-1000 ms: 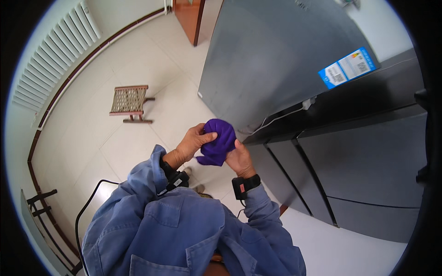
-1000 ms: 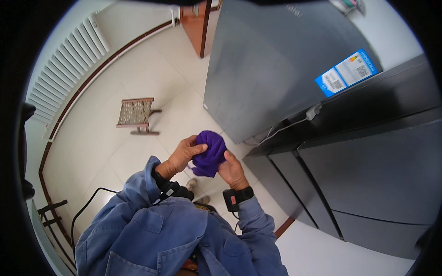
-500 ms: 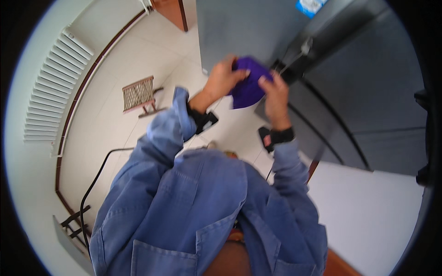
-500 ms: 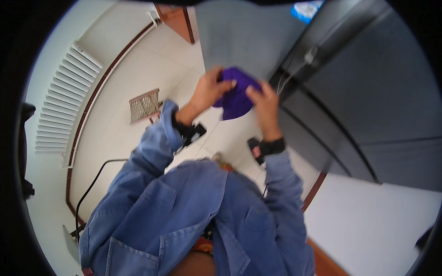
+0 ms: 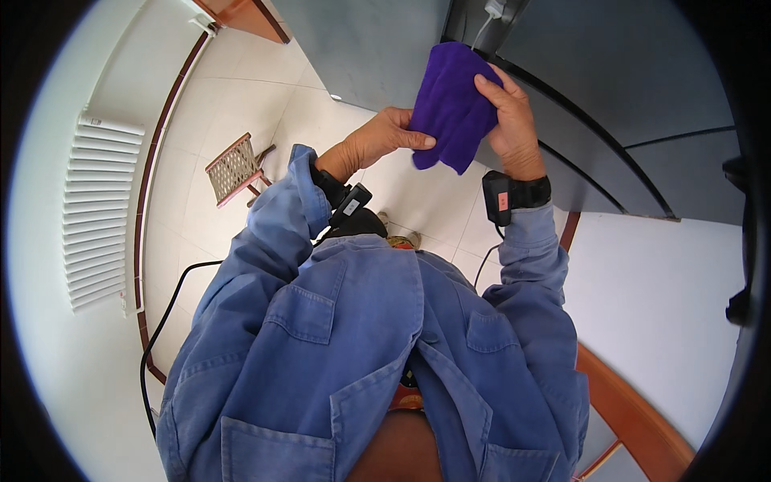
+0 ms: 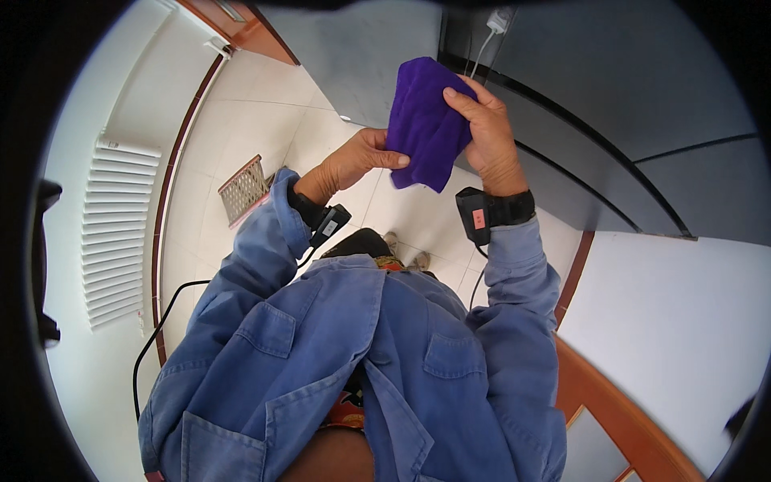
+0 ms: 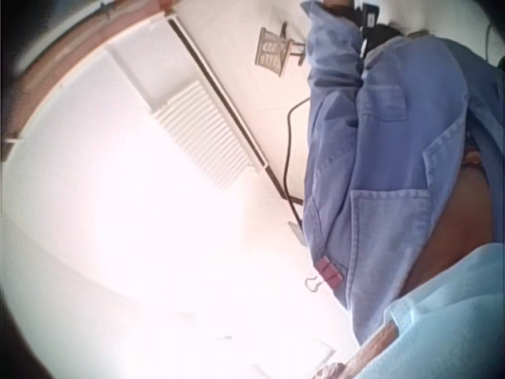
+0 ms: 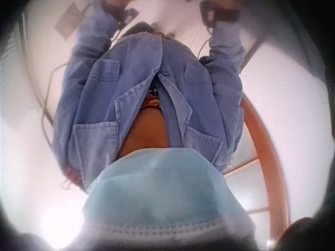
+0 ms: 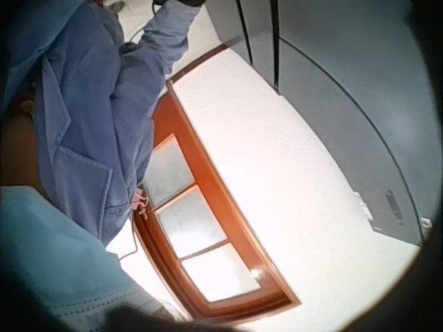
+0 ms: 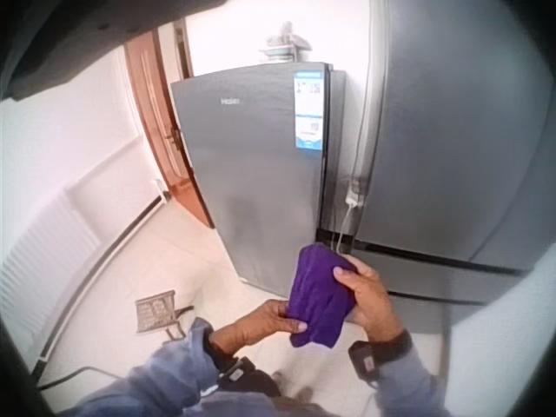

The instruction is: The person wipes the exterior of a refrigerator with a purple cloth. They clean the front, sides, and top surfaces in a systematic manner.

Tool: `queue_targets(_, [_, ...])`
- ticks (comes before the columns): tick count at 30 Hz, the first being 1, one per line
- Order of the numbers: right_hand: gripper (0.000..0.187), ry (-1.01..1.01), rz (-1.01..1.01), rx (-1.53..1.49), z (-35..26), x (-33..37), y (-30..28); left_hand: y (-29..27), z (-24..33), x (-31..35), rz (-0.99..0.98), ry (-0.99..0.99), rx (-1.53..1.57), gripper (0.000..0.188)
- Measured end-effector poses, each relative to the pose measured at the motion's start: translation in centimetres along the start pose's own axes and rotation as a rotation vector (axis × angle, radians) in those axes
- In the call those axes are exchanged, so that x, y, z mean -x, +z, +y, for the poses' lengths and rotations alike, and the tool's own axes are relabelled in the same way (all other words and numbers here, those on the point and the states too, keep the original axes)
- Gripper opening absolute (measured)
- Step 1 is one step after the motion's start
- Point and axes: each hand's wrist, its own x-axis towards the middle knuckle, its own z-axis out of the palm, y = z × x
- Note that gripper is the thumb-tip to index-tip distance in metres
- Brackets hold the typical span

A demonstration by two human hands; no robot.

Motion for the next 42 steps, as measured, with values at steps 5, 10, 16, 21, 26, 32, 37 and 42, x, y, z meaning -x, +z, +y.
queue_targets(5, [0.034,0.038,0.077,-0.035,-0.6,1.0,-1.1,-1.0,-1.5,-0.5,0.032,0.030,0.023,0.047])
queue_targets(10, [0.037,0.027,0.106,-0.099,-0.6,0.8,-0.1,-1.5,-0.7,-1.2,0.276,0.004,0.004,0.063])
queue_targets(16, [0.041,0.163,0.111,0.032,3.3,-1.2,2.4,-2.2,0.4,-1.8,-0.034,0.042,0.681,0.056])
queue_targets(21, [0.046,-0.103,0.047,0.574,5.1,-1.2,2.2,-3.5,-0.7,-1.2,0.303,-0.004,0.499,0.037])
queue_targets(26, [0.059,-0.411,-0.072,0.951,4.9,-0.4,2.9,-4.2,-0.6,-1.1,0.428,-0.021,0.414,0.027])
queue_targets(32, [0.070,-0.228,-0.221,0.959,9.1,-1.5,4.7,-7.1,0.3,0.4,0.174,0.012,0.371,0.036])
queue_targets(37, [0.054,0.105,0.023,0.005,12.1,-2.5,2.8,-9.2,-0.8,1.9,0.270,0.223,-0.135,0.043])
queue_targets(42, [0.058,0.329,-0.055,0.070,14.7,-1.5,3.6,-9.6,-0.8,3.2,0.094,-0.015,-0.241,0.028])
